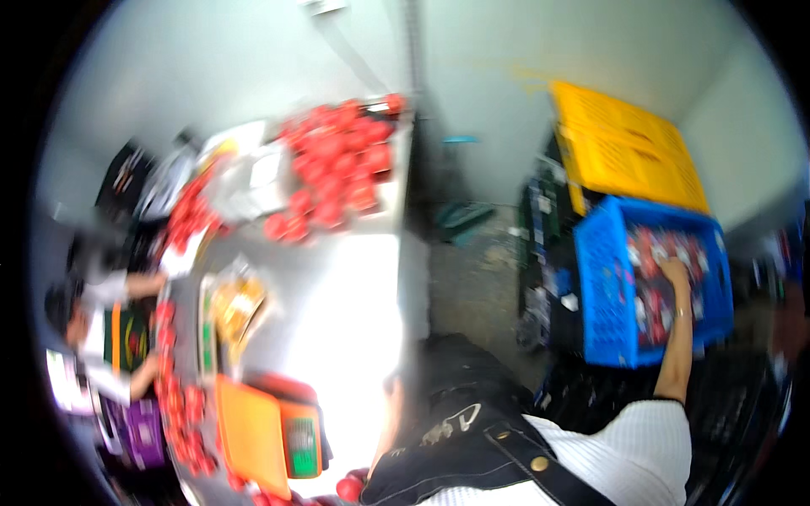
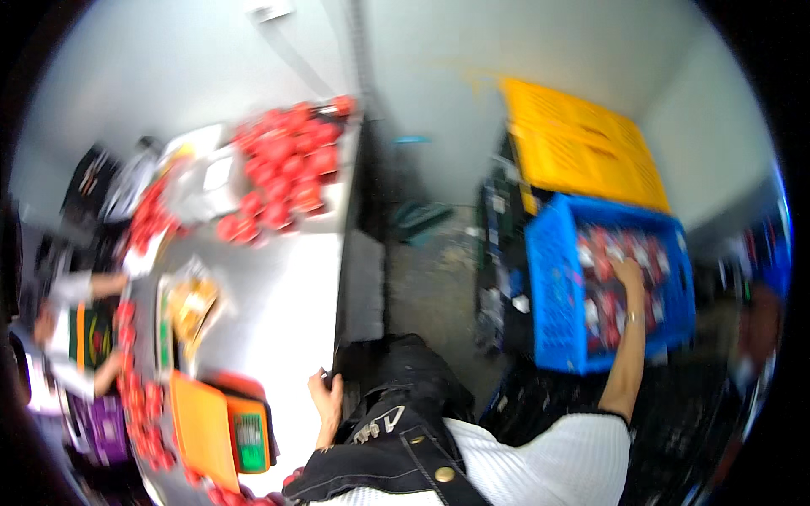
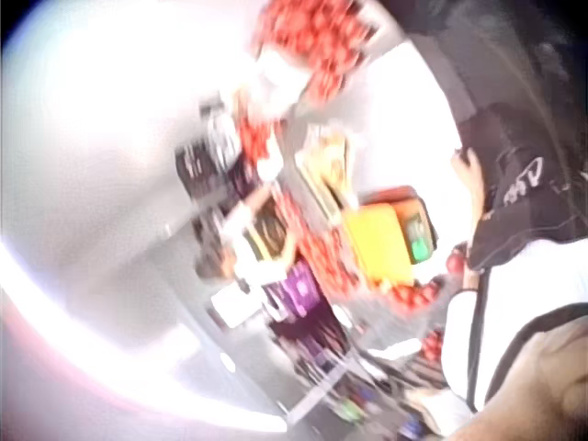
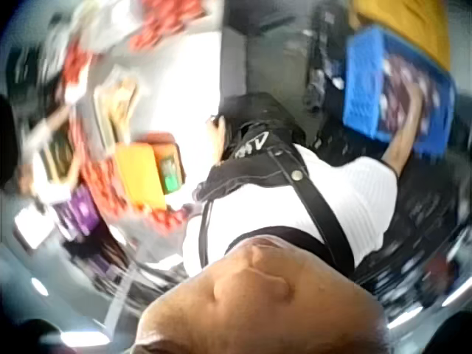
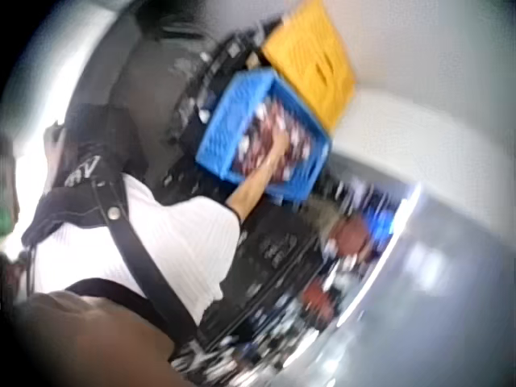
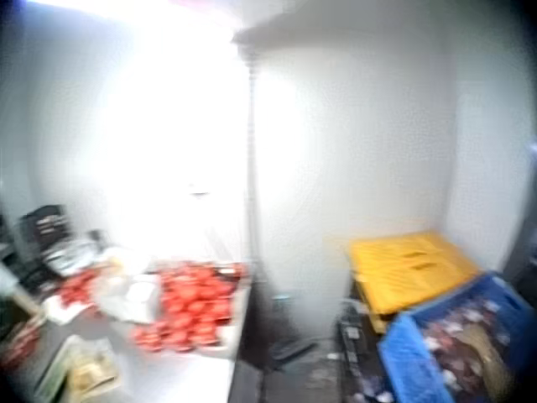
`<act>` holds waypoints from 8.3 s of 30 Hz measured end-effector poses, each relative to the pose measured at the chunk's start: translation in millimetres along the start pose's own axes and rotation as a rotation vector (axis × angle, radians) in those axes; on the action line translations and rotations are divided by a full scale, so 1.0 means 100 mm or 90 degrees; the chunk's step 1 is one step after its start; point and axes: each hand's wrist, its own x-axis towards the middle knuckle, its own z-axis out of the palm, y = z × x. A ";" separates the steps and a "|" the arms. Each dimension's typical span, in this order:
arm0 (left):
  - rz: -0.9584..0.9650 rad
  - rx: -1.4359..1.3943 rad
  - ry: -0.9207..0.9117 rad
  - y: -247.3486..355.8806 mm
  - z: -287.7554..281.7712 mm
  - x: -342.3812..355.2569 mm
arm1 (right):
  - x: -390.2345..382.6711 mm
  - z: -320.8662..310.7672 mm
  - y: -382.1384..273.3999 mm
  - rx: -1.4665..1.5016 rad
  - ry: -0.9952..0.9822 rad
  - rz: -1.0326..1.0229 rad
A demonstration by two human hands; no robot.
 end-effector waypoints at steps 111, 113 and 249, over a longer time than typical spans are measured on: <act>-0.228 0.215 0.675 -5.97 -7.02 1.78 | -10.62 4.08 -9.50 -0.101 0.000 -1.741; -0.224 0.179 0.687 -6.10 -7.07 1.87 | -10.66 4.15 -9.57 -0.050 -0.059 -1.703; -0.501 -0.093 0.851 -5.18 -4.66 -1.33 | -7.56 1.59 -5.80 0.125 -1.168 -0.880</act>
